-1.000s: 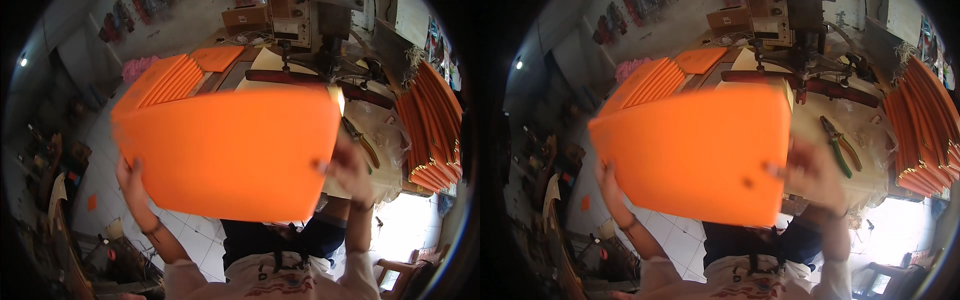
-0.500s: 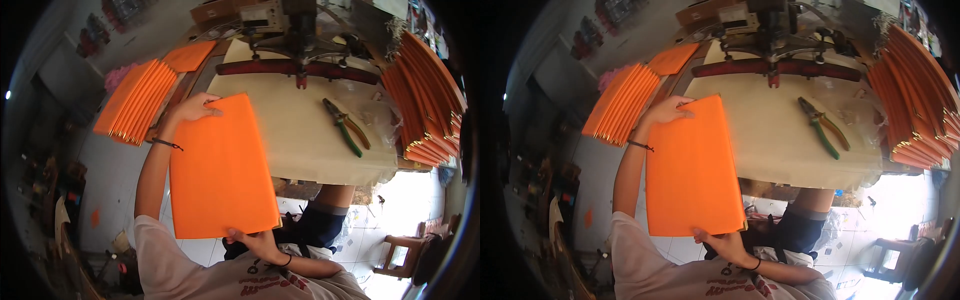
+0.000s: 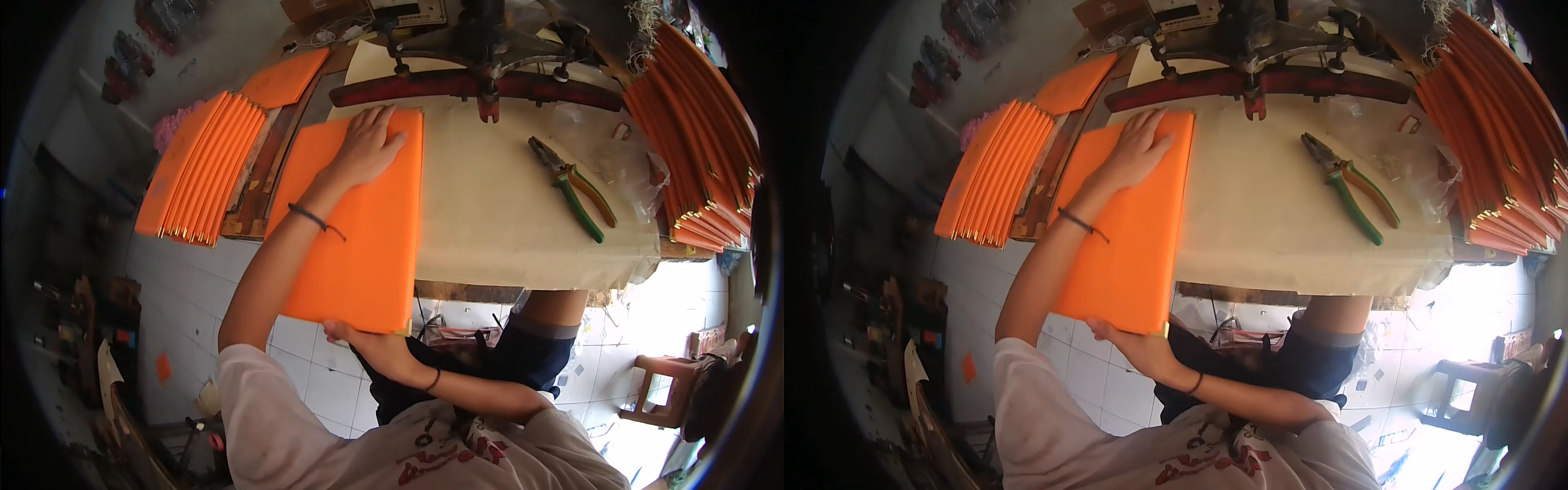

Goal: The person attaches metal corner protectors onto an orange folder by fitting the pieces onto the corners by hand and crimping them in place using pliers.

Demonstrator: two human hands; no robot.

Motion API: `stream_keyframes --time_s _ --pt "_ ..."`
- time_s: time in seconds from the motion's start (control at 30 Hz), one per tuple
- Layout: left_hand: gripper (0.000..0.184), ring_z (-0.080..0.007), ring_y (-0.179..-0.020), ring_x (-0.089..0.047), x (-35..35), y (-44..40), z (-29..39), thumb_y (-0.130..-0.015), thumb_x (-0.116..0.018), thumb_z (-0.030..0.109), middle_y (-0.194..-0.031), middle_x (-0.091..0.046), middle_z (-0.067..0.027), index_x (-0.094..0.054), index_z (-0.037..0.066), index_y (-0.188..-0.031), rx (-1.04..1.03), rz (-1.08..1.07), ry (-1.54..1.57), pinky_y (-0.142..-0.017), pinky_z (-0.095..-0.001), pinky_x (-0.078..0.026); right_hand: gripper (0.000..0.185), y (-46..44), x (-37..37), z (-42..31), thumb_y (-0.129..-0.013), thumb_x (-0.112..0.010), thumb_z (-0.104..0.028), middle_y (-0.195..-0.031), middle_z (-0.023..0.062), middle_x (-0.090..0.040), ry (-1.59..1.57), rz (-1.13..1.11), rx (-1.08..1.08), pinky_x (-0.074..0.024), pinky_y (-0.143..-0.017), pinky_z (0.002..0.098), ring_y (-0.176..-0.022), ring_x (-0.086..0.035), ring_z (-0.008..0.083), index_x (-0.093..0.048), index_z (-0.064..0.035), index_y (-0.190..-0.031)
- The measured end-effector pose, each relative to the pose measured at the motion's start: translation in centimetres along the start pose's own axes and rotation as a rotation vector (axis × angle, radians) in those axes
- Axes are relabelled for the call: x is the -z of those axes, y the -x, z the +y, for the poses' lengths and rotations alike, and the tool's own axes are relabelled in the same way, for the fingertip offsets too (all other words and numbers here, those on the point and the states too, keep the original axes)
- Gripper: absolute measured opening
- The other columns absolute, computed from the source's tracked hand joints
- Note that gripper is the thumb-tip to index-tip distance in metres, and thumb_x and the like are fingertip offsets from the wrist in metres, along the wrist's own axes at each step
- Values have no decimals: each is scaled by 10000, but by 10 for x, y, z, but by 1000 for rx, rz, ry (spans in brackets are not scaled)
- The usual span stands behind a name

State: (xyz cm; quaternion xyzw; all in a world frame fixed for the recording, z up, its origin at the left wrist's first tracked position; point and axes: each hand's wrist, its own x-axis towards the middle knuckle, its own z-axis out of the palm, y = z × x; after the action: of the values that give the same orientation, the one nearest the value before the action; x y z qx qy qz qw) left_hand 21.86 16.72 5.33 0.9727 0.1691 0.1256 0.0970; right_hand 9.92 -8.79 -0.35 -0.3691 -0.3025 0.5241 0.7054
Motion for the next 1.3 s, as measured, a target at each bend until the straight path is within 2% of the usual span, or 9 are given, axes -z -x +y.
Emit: stream_keyframes --time_s 0.27,0.47,0.7,0.8,0.9,0.97,1.03,1.17,1.3 --pt "718 -353 -1417 -337 -13 -47 24 -927 -463 606 -1484 -434 -180 -434 116 -1450 134 23 -95 -1170 -617 -101 254 -40 -13 17 -960 -653 -243 -931 30 -643 -127 -14 -16 -531 -759 281 -839 -615 125 -650 -8 -1057" --pt "482 -254 -1330 -459 -12 -71 19 -953 -473 548 -1335 -609 -13 -618 229 -1284 78 -7 47 -1152 -486 -180 240 -56 0 1 -940 -685 -251 -868 15 -654 -51 47 50 -518 -704 259 -780 -616 101 -667 -17 -990" --pt "439 -281 -1296 -488 -34 -86 0 -937 -477 524 -1336 -596 -16 -644 231 -1218 -12 136 56 -1098 -550 -271 237 -53 17 -6 -903 -727 -212 -815 25 -658 137 14 11 -513 -654 249 -746 -615 82 -650 7 -955" --pt "514 -296 -1336 -458 -33 -86 -1 -947 -407 568 -1402 -555 -33 -604 251 -1301 57 123 -9 -1101 -536 -303 281 -41 28 0 -893 -733 -226 -828 40 -672 -28 -96 -21 -520 -669 276 -750 -640 111 -634 10 -1009" --pt "567 -261 -1374 -417 -38 -99 -19 -951 -396 596 -1429 -533 -39 -548 257 -1380 16 52 -16 -1152 -472 -234 319 -30 59 -17 -913 -710 -293 -879 59 -695 526 -467 -19 -540 -666 285 -716 -647 136 -637 -7 -1034" --pt "670 -305 -1422 -336 -25 -92 -8 -954 -342 609 -1487 -436 -144 -479 164 -1435 163 -85 51 -1173 -460 -227 309 -21 72 -58 -923 -693 -282 -896 64 -706 748 -732 -119 -542 -667 287 -739 -669 158 -629 -9 -1054" --pt "724 -329 -1439 -306 -19 -93 -5 -958 -314 612 -1516 -387 -199 -444 107 -1460 220 -137 57 -1179 -450 -234 238 -12 78 -97 -883 -736 -206 -893 74 -708 740 -748 -71 -544 -665 300 -749 -681 188 -658 -17 -1004" --pt "721 -338 -1418 -337 -12 -87 -3 -965 -313 597 -1514 -388 -200 -446 81 -1451 192 -112 20 -1164 -446 -265 219 -1 76 -128 -751 -815 -132 -897 43 -668 904 -49 419 -491 -716 348 -821 -621 236 -679 -87 -916" --pt "700 -344 -1409 -348 -4 -87 1 -972 -316 586 -1509 -395 -197 -455 87 -1443 215 -168 45 -1158 -452 -277 293 -14 84 -120 -713 -830 -221 -1003 13 -641 1245 51 490 -396 -875 373 -962 -579 224 -679 -112 -938"
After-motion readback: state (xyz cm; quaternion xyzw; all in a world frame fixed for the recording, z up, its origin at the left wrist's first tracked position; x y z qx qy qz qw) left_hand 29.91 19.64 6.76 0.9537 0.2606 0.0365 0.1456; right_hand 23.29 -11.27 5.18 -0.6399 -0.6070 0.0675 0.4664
